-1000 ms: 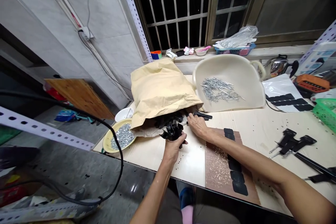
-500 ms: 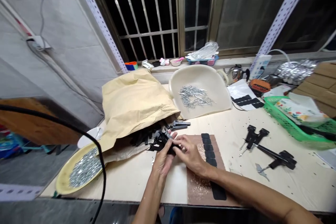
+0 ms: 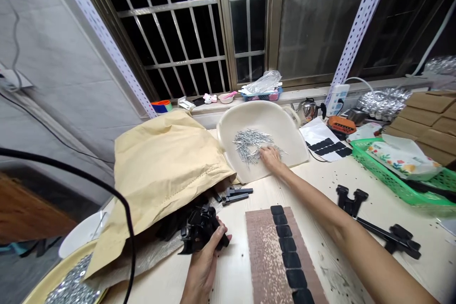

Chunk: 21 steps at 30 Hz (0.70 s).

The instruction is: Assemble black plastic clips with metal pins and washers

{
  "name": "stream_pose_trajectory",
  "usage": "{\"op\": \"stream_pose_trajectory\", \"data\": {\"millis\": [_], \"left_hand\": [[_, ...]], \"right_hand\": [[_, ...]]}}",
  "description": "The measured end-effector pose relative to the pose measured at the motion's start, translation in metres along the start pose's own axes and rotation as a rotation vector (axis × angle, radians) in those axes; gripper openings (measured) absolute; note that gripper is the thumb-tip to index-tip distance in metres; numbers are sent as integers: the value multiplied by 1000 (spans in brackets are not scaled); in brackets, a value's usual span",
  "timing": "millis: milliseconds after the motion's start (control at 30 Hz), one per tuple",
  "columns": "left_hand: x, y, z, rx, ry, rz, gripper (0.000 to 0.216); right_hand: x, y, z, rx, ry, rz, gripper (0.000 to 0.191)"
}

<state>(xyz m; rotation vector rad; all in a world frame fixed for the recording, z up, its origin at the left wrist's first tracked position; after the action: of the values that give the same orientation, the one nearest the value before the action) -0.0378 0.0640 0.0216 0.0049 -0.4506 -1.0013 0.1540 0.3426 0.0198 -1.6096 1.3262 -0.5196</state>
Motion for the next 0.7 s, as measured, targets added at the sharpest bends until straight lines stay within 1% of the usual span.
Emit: {"op": "stream_pose_trajectory", "data": {"millis": [100,167,233,400,533,700], "left_hand": [[-4,0,-7,-44,0,62,50],[-7,2,-11,-70,-4,78,49],[-9,5,-13,-81,-9,76,49],[-9,19,-7,-77,-17,49,48],[-7,28,1,-93,-28,-14,43],[-10,26,3,-132,9,-57,37]], "right_hand": [[-18,12,14,73,-34,-56,21],[-19,18,17,99,-70,-84,22],[-19,19,18,113,-102,-94,24],[-15,7,19,133,-114,-24,25],[-8,-2,12,166,-115,2,23],[5,-15,-4,213,-115,10,25]]}}
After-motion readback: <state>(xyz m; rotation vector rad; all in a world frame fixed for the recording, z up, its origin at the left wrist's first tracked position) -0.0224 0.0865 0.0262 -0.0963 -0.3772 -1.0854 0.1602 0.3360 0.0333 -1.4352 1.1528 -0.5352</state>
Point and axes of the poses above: each hand's wrist, its own x-axis away from the middle knuckle, its own y-axis out of the palm, z = x × y, the point moved 1 cm from there along -x, towards the middle knuckle, and after that the axes turned 10 degrees about -x, right-handed, at the moved point
